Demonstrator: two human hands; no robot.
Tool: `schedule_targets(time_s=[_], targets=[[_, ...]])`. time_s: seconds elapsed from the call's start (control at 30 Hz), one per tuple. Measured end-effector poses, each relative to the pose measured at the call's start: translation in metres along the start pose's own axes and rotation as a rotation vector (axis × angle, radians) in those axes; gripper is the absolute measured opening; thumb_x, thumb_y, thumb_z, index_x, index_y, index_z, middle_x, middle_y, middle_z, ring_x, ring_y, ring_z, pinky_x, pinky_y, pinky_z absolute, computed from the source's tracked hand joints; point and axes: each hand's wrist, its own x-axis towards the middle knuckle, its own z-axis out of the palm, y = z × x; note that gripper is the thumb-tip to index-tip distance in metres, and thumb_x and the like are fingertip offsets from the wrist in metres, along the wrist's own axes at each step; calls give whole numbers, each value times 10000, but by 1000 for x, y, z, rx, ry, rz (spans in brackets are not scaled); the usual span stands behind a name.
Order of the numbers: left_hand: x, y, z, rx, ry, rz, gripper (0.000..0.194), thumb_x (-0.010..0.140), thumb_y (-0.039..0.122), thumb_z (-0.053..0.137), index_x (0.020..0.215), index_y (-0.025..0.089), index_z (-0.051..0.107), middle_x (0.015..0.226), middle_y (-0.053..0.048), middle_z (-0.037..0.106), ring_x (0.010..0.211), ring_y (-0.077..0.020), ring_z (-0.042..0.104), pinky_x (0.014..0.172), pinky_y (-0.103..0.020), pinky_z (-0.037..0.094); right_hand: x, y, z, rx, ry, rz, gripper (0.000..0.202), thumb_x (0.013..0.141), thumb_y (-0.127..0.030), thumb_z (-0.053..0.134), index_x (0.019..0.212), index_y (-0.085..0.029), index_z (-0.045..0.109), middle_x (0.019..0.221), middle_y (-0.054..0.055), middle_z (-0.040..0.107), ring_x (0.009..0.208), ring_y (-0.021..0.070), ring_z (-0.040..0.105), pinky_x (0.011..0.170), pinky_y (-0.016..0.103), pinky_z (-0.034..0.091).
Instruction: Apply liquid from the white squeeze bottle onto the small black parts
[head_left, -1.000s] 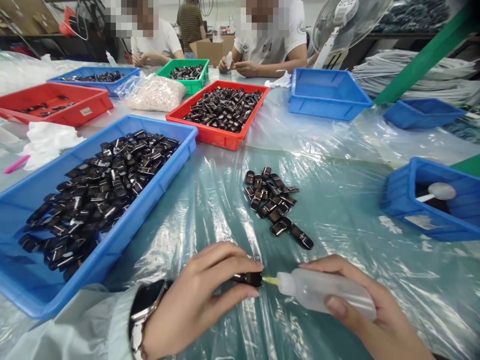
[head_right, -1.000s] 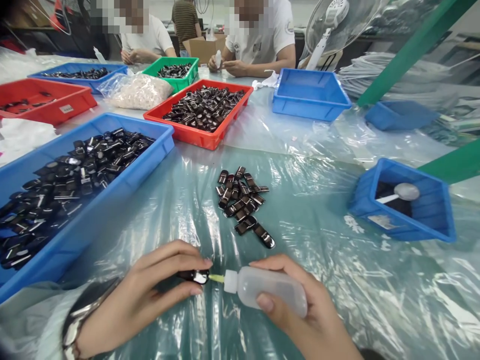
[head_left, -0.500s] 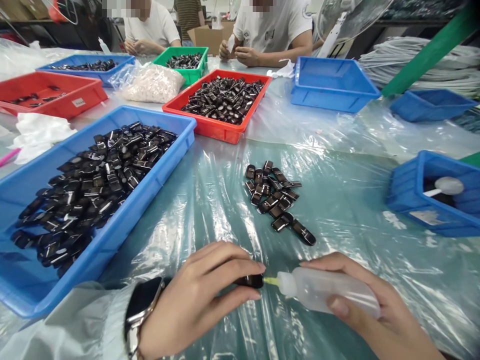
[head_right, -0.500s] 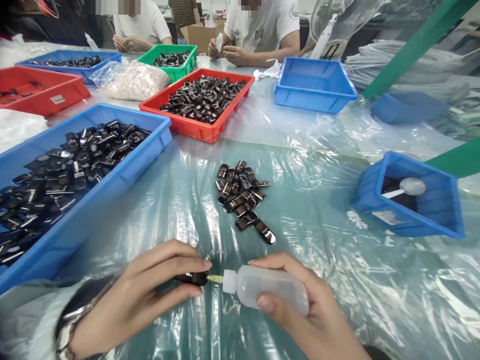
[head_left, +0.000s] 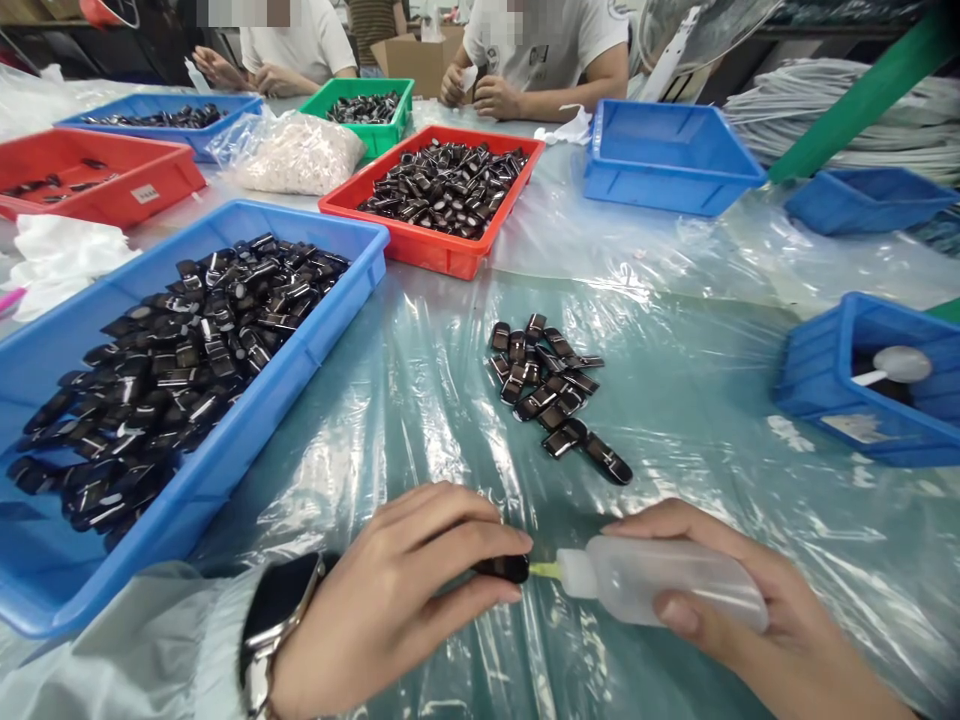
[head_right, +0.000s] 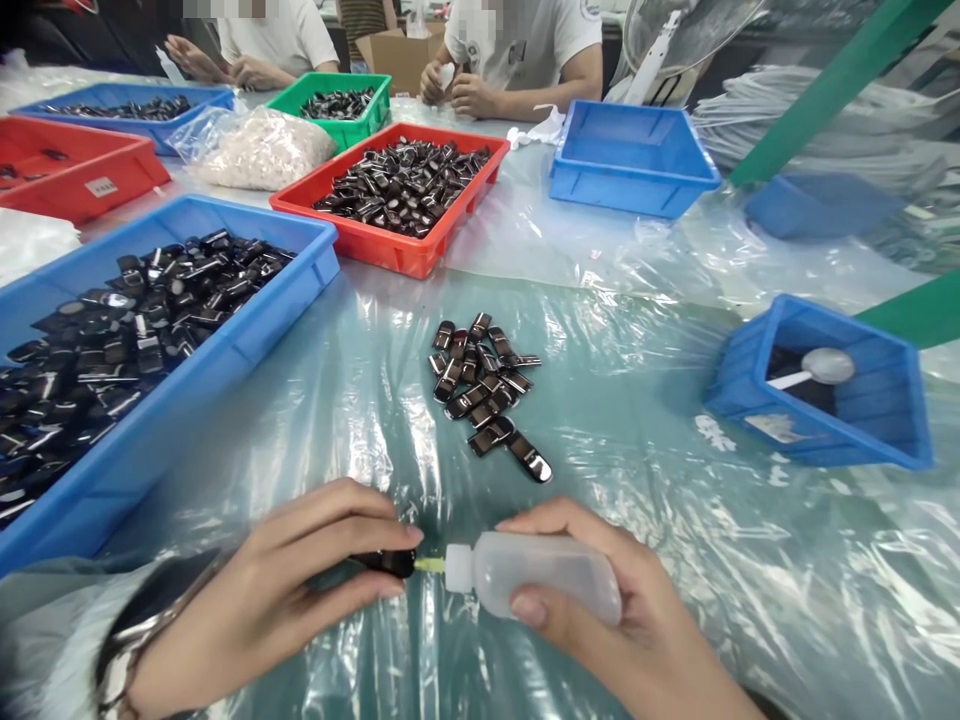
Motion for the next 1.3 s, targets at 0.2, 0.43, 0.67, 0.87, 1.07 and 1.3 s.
schedule_targets(time_s=[0.2,0.43,0.67,0.87,1.07,1.3], targets=[[0,1,0,-4,-14,-11,216,917,217,564,1132,204,580,1010,-43,621,897,-169,587,748,-284,493,-3,0,-1,16,-3,42,290,685,-598,651,799,-334,693,697,-14,656,572,167,564,483,235,391],[1,0,1,19,-58,-84,271,921,293,552,1179,208,544,996,-43,625,886,-187,582,724,-302,491,-1,-1,-3,-19,-29,18,263,703,-560,646,810,-326,700,705,-4,652,585,176,580,474,236,399],[4,1,-1,63,-144,-163,148,956,277,483,993,194,600,858,-16,607,807,-189,558,673,-302,448,-3,-2,1,-21,26,27,217,699,-515,664,826,-342,697,753,-7,676,642,192,617,447,229,398],[2,3,-4,21,-131,-165,249,983,238,411,1218,219,489,1042,-44,547,960,-198,523,799,-311,454,-4,0,0,-62,104,1,232,696,-539,647,833,-356,688,783,-10,680,684,206,634,461,243,414],[1,2,-2,-17,-90,-122,224,964,234,469,1183,216,510,999,-32,573,912,-185,528,749,-292,451,-3,3,0,-19,113,-14,244,676,-557,676,833,-372,702,772,-12,684,667,188,638,461,217,424],[1,2,-2,-25,-54,-78,207,947,216,507,1145,171,546,923,-34,610,852,-181,535,713,-282,442,4,14,-9,-96,27,-215,226,723,-532,666,900,-395,692,739,-19,698,550,171,656,397,196,479]])
